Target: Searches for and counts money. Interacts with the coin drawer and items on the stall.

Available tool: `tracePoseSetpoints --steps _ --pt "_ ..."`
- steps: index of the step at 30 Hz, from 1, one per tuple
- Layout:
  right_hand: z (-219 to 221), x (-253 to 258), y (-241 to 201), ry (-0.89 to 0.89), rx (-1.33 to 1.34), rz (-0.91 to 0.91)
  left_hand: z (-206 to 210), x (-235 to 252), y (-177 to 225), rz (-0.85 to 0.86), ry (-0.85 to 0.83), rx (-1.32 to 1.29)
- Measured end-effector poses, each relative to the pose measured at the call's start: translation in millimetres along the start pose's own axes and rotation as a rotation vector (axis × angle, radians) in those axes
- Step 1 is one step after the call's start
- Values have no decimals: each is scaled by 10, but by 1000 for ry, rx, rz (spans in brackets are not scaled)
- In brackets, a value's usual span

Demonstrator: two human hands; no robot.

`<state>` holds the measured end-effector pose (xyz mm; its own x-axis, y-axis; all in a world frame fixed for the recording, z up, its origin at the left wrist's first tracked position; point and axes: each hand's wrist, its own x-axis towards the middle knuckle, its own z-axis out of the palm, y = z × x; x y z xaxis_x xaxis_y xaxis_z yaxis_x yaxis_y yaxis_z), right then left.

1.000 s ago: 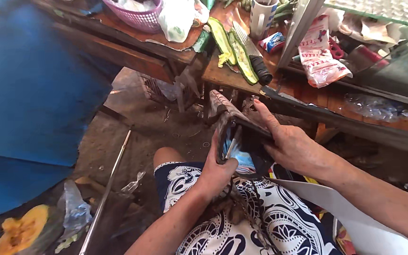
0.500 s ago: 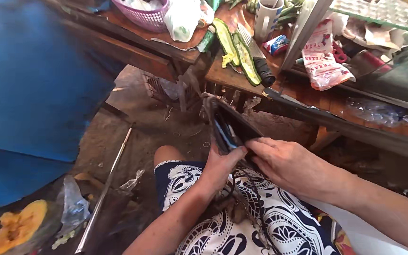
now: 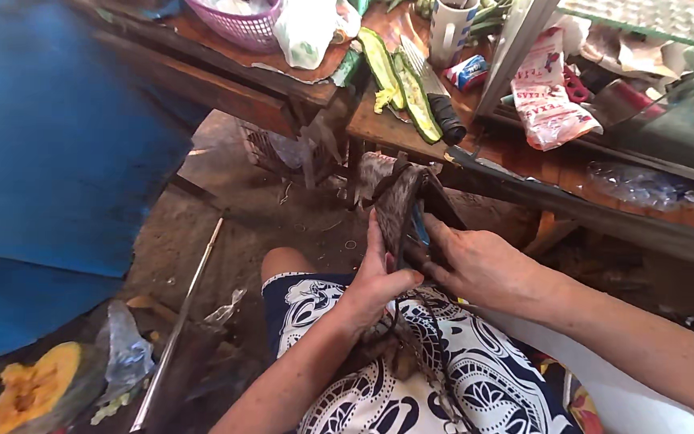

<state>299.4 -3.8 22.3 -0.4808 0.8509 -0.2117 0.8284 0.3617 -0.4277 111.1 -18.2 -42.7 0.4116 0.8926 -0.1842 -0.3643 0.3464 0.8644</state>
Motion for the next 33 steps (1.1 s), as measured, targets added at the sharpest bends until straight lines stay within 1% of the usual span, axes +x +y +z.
tracePoseSetpoints --steps 2,5,10,12,14,19,23,25,28,30,33 --pt "58 13 19 59 -47 -43 10 4 4 -13 -7 7" --pt "71 22 45 124 -26 -80 27 2 8 -33 -11 31" --pt "56 21 150 408 23 -171 13 -18 13 -15 -22 167" --pt "51 25 163 481 -5 -196 1 -29 12 -2 -29 206" --pt "47 29 172 513 -32 -212 -4 -37 13 10 -33 222" --pt "-11 5 196 526 -37 -246 -17 -42 32 37 -57 237" --pt "-12 11 197 479 -54 -208 -53 -28 25 1 -77 188" --pt "1 31 184 450 -75 -171 -48 -26 41 -56 -74 102" --pt "45 67 180 364 -90 -111 -51 -6 43 -173 -127 -80" --pt "64 78 199 325 -83 -95 -63 11 49 -238 -125 -103" --pt "74 78 229 343 -88 -122 -64 38 75 -308 -99 -120"
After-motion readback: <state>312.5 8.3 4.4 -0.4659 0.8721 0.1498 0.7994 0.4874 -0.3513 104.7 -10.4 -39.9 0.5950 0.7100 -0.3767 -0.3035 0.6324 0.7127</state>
